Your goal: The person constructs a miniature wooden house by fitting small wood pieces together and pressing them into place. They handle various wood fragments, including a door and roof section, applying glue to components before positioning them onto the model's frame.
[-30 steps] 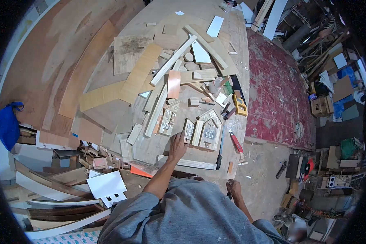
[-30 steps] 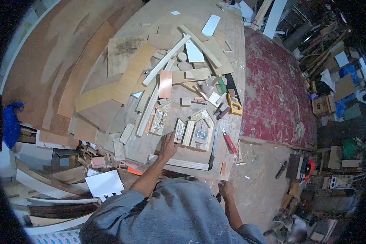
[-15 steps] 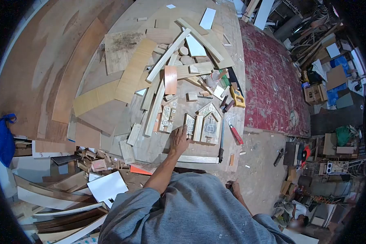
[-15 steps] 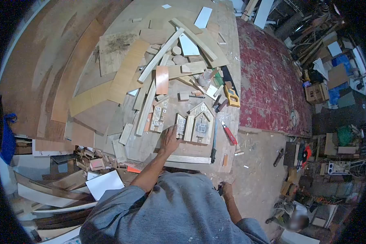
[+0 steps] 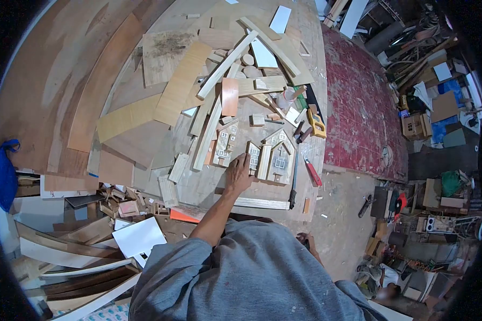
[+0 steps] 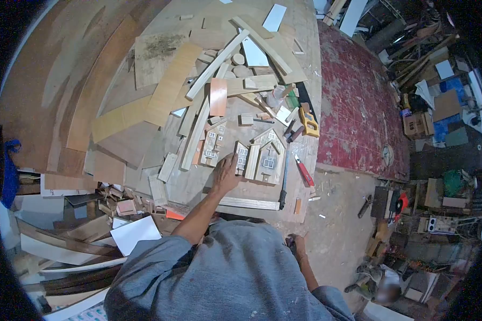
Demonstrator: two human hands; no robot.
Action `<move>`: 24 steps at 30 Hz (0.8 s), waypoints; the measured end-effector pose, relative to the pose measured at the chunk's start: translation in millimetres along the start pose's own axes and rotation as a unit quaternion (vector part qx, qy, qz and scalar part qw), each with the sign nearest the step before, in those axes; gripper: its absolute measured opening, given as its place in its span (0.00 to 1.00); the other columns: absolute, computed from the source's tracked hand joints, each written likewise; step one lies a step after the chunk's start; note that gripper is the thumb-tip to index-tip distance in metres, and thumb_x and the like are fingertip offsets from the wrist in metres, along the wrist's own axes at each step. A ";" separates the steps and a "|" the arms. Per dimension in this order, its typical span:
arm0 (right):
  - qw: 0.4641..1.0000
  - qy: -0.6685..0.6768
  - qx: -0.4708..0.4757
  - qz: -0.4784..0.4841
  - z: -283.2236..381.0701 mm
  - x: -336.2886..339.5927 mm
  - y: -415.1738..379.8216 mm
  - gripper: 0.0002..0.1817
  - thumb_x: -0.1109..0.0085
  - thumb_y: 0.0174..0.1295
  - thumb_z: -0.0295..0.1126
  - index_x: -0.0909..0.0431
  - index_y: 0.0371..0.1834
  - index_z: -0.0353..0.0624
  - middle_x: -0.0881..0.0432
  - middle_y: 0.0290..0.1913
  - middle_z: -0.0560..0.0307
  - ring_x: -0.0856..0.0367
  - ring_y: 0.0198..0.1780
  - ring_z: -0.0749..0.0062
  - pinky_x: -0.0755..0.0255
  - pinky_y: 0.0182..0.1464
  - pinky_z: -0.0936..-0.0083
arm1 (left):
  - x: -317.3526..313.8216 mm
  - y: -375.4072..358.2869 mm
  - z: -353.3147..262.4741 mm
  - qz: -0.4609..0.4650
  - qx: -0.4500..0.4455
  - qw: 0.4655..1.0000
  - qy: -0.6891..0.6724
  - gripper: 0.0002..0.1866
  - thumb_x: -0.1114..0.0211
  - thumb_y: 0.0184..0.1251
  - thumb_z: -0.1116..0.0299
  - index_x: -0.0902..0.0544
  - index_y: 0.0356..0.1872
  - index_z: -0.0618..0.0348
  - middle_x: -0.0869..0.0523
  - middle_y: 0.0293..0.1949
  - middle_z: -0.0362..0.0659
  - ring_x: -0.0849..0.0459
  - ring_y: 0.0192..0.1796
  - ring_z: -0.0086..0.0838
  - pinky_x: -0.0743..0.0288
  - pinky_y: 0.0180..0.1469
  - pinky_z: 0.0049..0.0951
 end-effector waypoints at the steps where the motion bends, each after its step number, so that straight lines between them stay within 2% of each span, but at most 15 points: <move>1: 1.000 0.011 0.007 0.010 -5.3 0.1 -0.6 0.15 0.36 0.56 0.36 0.13 0.43 0.40 0.15 0.26 0.45 0.15 0.29 0.58 0.22 0.36 0.68 | -0.5 -2.7 -0.4 -0.002 0.000 1.000 -0.002 0.42 0.23 0.49 0.65 0.32 0.67 0.67 0.27 0.63 0.54 0.29 0.67 0.45 0.37 0.70 0.42; 3: 1.000 0.019 0.017 0.018 0.1 9.4 1.6 0.15 0.36 0.56 0.36 0.13 0.42 0.39 0.16 0.26 0.45 0.15 0.28 0.58 0.22 0.35 0.68 | 1.1 -12.0 -2.5 -0.058 -0.006 0.998 0.034 0.36 0.25 0.51 0.67 0.28 0.64 0.64 0.24 0.59 0.53 0.26 0.63 0.45 0.33 0.66 0.41; 4: 0.983 0.162 -0.073 0.043 17.5 20.3 -4.0 0.14 0.36 0.57 0.36 0.13 0.42 0.39 0.16 0.25 0.45 0.15 0.28 0.59 0.22 0.36 0.68 | -2.6 -16.8 -1.2 -0.061 -0.006 0.998 0.033 0.36 0.25 0.51 0.67 0.28 0.64 0.64 0.24 0.59 0.53 0.26 0.63 0.45 0.33 0.66 0.41; 5: 0.938 0.301 -0.162 0.066 28.7 26.7 -8.2 0.14 0.36 0.57 0.36 0.13 0.42 0.39 0.17 0.25 0.45 0.15 0.28 0.59 0.22 0.36 0.68 | -11.8 -22.8 4.7 -0.048 0.028 0.998 -0.039 0.32 0.27 0.52 0.69 0.25 0.62 0.62 0.23 0.55 0.53 0.24 0.59 0.46 0.30 0.63 0.41; 6: 0.938 0.300 -0.161 0.066 42.1 32.8 -9.1 0.14 0.36 0.57 0.36 0.13 0.42 0.39 0.17 0.25 0.45 0.15 0.28 0.59 0.22 0.36 0.68 | -23.3 -30.4 10.3 -0.034 0.062 0.991 -0.110 0.28 0.29 0.53 0.70 0.22 0.59 0.61 0.21 0.51 0.53 0.22 0.56 0.47 0.28 0.60 0.40; 7: 0.978 0.159 -0.121 0.055 62.0 40.1 -9.2 0.14 0.36 0.57 0.36 0.14 0.43 0.39 0.16 0.26 0.44 0.15 0.30 0.57 0.22 0.37 0.67 | -38.2 -37.5 12.4 -0.075 0.059 0.984 -0.153 0.21 0.32 0.55 0.72 0.18 0.53 0.63 0.18 0.43 0.53 0.18 0.47 0.49 0.24 0.52 0.42; 8: 0.996 0.014 -0.078 0.043 72.1 43.2 -9.2 0.15 0.36 0.58 0.36 0.14 0.44 0.39 0.15 0.28 0.43 0.14 0.32 0.55 0.21 0.38 0.66 | -41.9 -42.5 6.8 -0.076 0.059 0.984 -0.153 0.21 0.32 0.55 0.72 0.18 0.53 0.63 0.18 0.43 0.53 0.18 0.47 0.49 0.24 0.52 0.42; 9: 0.996 0.014 -0.078 0.044 76.0 42.5 -7.7 0.15 0.36 0.58 0.36 0.14 0.44 0.39 0.15 0.28 0.43 0.14 0.32 0.55 0.21 0.38 0.66 | -45.4 -47.0 0.6 -0.058 0.058 0.976 -0.201 0.19 0.33 0.56 0.73 0.18 0.51 0.65 0.18 0.38 0.52 0.18 0.42 0.46 0.23 0.48 0.40; 10: 0.997 -0.066 -0.028 0.039 73.1 40.5 -0.1 0.15 0.36 0.57 0.36 0.14 0.44 0.39 0.14 0.30 0.41 0.13 0.34 0.53 0.20 0.39 0.65 | -43.9 -48.6 -5.6 -0.042 0.056 0.966 -0.249 0.18 0.34 0.56 0.74 0.18 0.49 0.67 0.19 0.33 0.51 0.17 0.37 0.43 0.22 0.43 0.39; 11: 0.989 -0.145 0.023 0.033 69.7 39.6 5.1 0.16 0.36 0.57 0.36 0.14 0.44 0.39 0.13 0.32 0.40 0.13 0.36 0.50 0.20 0.41 0.64 | -44.1 -50.2 -8.8 0.034 0.110 0.963 -0.243 0.21 0.34 0.58 0.74 0.20 0.54 0.68 0.18 0.32 0.49 0.18 0.33 0.39 0.22 0.39 0.36; 14: 0.989 -0.145 0.020 0.030 94.0 42.9 6.7 0.17 0.35 0.56 0.37 0.14 0.45 0.39 0.13 0.38 0.37 0.13 0.41 0.47 0.20 0.46 0.63 | -69.3 -55.4 -6.0 -0.036 0.138 0.950 -0.278 0.26 0.33 0.59 0.72 0.24 0.60 0.67 0.18 0.32 0.47 0.19 0.33 0.35 0.23 0.40 0.35; 18: 0.989 -0.147 0.030 0.010 85.1 35.2 11.1 0.17 0.35 0.56 0.38 0.14 0.44 0.39 0.13 0.41 0.37 0.13 0.43 0.48 0.20 0.49 0.63 | -74.4 -53.9 -10.1 0.045 0.192 0.932 -0.306 0.30 0.31 0.58 0.68 0.27 0.63 0.68 0.15 0.36 0.49 0.15 0.38 0.38 0.22 0.45 0.38; 22: 0.992 -0.128 0.014 -0.006 81.4 35.0 9.5 0.18 0.36 0.58 0.40 0.14 0.45 0.40 0.12 0.41 0.41 0.12 0.43 0.52 0.20 0.50 0.63 | -97.2 -51.5 3.1 0.039 0.216 0.928 -0.301 0.33 0.33 0.61 0.69 0.31 0.68 0.68 0.15 0.39 0.49 0.15 0.39 0.36 0.20 0.44 0.35; 23: 0.995 -0.097 0.008 -0.018 79.4 33.9 14.7 0.18 0.36 0.59 0.42 0.13 0.45 0.41 0.11 0.38 0.44 0.11 0.41 0.56 0.19 0.47 0.64 | -99.3 -55.6 4.8 0.063 0.279 0.874 -0.394 0.33 0.33 0.64 0.68 0.32 0.69 0.67 0.17 0.38 0.46 0.18 0.33 0.28 0.20 0.33 0.30; 24: 0.995 -0.093 0.003 -0.018 83.3 36.1 16.6 0.18 0.36 0.59 0.42 0.13 0.45 0.41 0.11 0.38 0.44 0.11 0.41 0.56 0.19 0.47 0.64 | -81.7 -53.9 -6.0 0.069 0.279 0.874 -0.391 0.33 0.33 0.64 0.68 0.32 0.69 0.67 0.17 0.38 0.46 0.18 0.33 0.28 0.20 0.33 0.30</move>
Point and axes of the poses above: each hand's wrist, its own y-axis towards the middle knuckle, its own x-axis out of the back of the hand, z = x × y, the point moved 2 cm from there along y, towards the middle knuckle
